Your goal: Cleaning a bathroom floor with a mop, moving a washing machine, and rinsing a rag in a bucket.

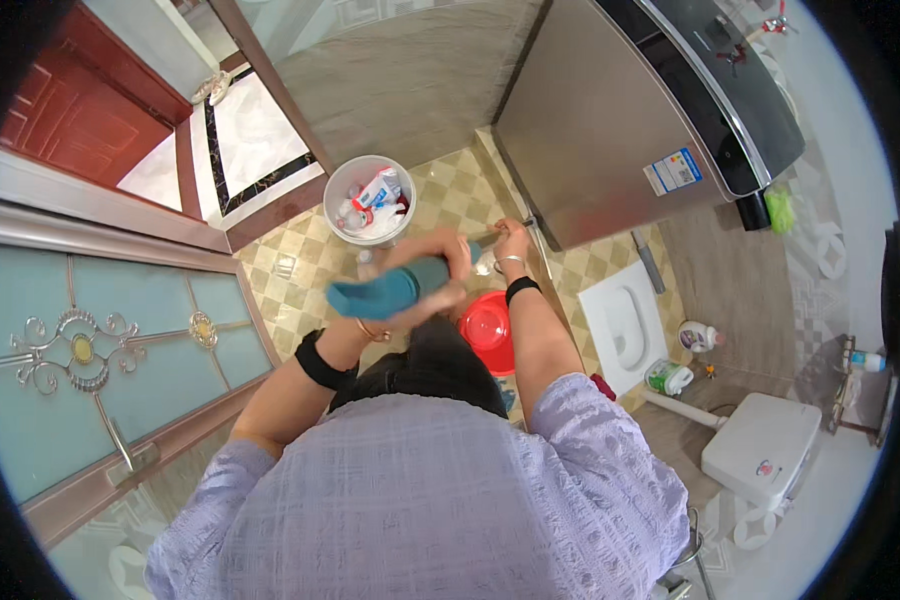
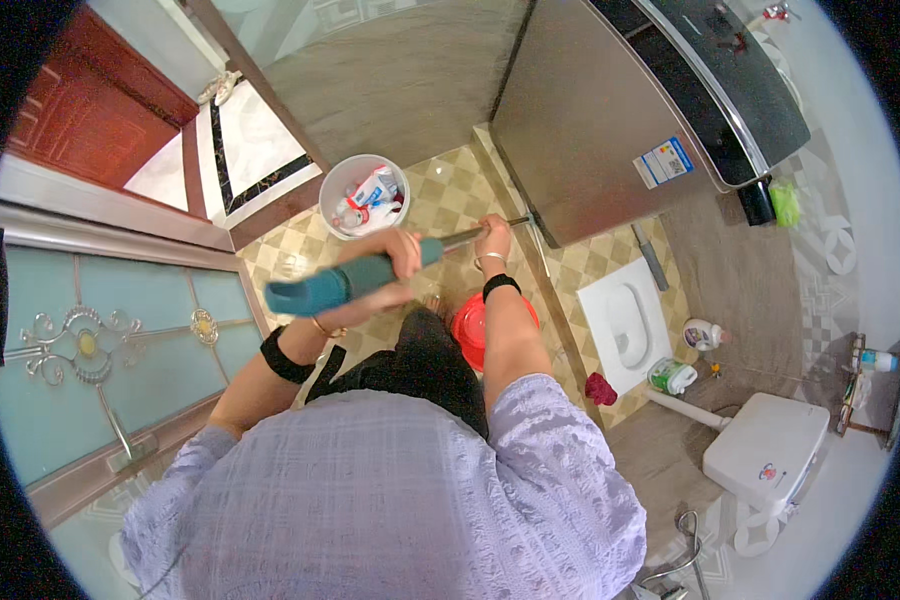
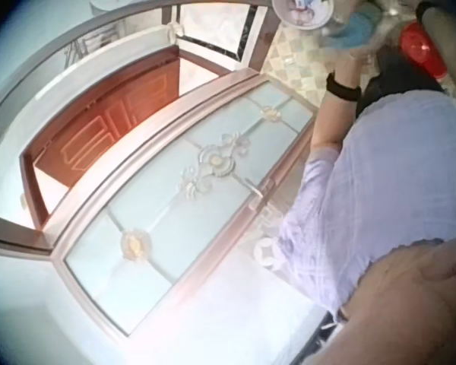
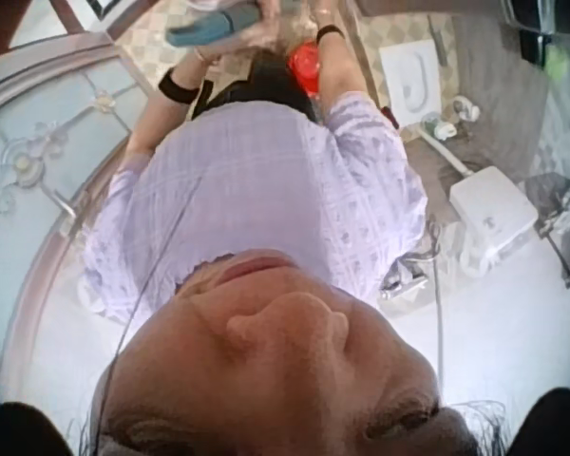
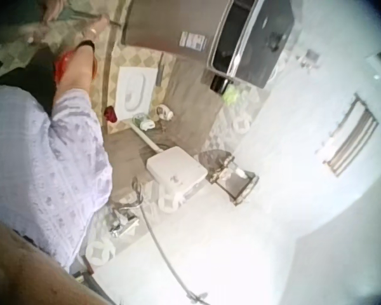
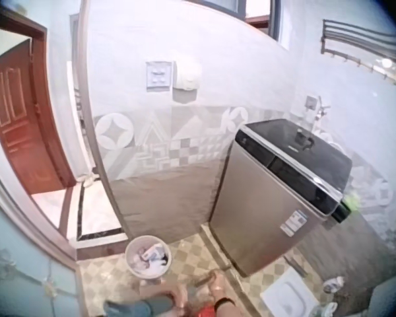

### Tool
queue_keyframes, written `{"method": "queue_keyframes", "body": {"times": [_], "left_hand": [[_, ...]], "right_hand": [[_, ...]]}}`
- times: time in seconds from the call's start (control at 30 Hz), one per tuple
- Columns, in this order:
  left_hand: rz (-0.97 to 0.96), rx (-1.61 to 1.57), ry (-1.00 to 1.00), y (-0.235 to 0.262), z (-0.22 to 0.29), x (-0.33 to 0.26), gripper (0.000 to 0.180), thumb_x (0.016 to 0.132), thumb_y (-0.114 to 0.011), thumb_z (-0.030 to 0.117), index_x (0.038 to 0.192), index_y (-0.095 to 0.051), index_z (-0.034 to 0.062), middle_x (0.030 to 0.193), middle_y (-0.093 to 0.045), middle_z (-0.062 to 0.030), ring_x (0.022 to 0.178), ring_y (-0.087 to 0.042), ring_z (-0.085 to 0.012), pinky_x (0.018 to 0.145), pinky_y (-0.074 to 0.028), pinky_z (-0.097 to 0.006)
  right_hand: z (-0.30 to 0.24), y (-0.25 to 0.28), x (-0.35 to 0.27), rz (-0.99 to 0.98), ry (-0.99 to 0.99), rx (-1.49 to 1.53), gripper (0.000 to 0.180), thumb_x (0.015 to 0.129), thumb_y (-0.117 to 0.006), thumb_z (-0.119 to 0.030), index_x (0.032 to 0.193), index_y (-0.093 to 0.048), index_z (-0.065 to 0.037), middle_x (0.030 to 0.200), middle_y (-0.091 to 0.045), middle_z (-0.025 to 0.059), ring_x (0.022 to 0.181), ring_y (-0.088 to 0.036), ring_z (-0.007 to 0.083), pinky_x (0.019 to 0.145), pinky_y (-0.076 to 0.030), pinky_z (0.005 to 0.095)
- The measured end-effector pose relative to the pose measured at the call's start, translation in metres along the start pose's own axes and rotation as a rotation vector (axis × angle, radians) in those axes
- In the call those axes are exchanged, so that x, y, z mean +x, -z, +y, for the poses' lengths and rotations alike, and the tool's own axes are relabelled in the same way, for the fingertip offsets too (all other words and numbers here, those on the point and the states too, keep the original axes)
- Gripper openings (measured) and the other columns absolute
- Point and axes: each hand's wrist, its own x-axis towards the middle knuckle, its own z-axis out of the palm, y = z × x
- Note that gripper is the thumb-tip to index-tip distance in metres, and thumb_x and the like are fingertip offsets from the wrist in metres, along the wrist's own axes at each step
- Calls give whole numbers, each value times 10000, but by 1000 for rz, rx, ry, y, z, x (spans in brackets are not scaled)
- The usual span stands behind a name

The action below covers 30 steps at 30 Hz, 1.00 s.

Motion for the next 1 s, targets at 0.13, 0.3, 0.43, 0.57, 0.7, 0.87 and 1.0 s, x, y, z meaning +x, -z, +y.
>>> {"method": "queue_keyframes", "body": {"times": [0.13, 0.3, 0.43, 0.57, 0.7, 0.87, 1.0], "left_hand": [[-27, 138, 1, -1, 12, -26, 186, 648, -584, -22, 740, -443, 57, 766, -471, -37, 721, -462, -137, 689, -386, -253], [31, 117, 52, 8, 47, -23, 192, 671, -615, -34, 698, -455, 69, 728, -473, -30, 740, -474, -154, 773, -389, -309], [-20, 68, -66, 29, 56, -4, 165, 651, -593, -15, 722, -463, 57, 744, -471, -27, 701, -458, -134, 691, -385, -254], [54, -81, -29, 39, 28, 27, 172, 647, -592, -24, 730, -467, 62, 745, -473, -21, 727, -465, -127, 704, -383, -255], [73, -57, -32, 31, 13, 64, 191, 651, -607, -19, 718, -451, 68, 732, -461, -18, 723, -450, -141, 721, -378, -279], [233, -4, 39, 31, 23, 113, 203, 605, -581, -40, 690, -432, 69, 690, -435, -34, 721, -443, -166, 780, -374, -314], [354, 57, 56, 36, 37, 144, 254, 513, -507, -84, 669, -395, 83, 693, -429, -34, 678, -397, -156, 692, -349, -292]], "right_hand": [[5, -2, -11, -144, 67, -15, 128, 715, -497, 9, 749, -599, -60, 796, -616, 138, 790, -589, 328, 696, -477, 375], [-45, -17, -10, -311, 167, -38, 79, 717, -543, -35, 760, -604, -60, 853, -610, 137, 850, -563, 332, 740, -459, 394], [-69, -22, -2, -42, 99, 65, 71, 715, -555, -49, 761, -609, -56, 835, -604, 160, 832, -553, 351, 739, -453, 409], [-40, -4, 28, -204, -1, -121, 92, 701, -601, -41, 790, -619, -47, 908, -608, 150, 934, -532, 333, 776, -456, 407], [-19, -1, 61, -253, 13, -155, 124, 668, -611, -33, 791, -617, -43, 916, -605, 152, 922, -535, 338, 771, -460, 406], [-20, -29, 107, -160, 95, 42, 92, 661, -582, -15, 752, -593, -25, 792, -601, 170, 813, -551, 360, 707, -452, 417], [-40, -23, 134, -449, 10, -48, 124, 644, -598, -11, 763, -594, -45, 796, -597, 156, 816, -552, 356, 702, -457, 413]]}}
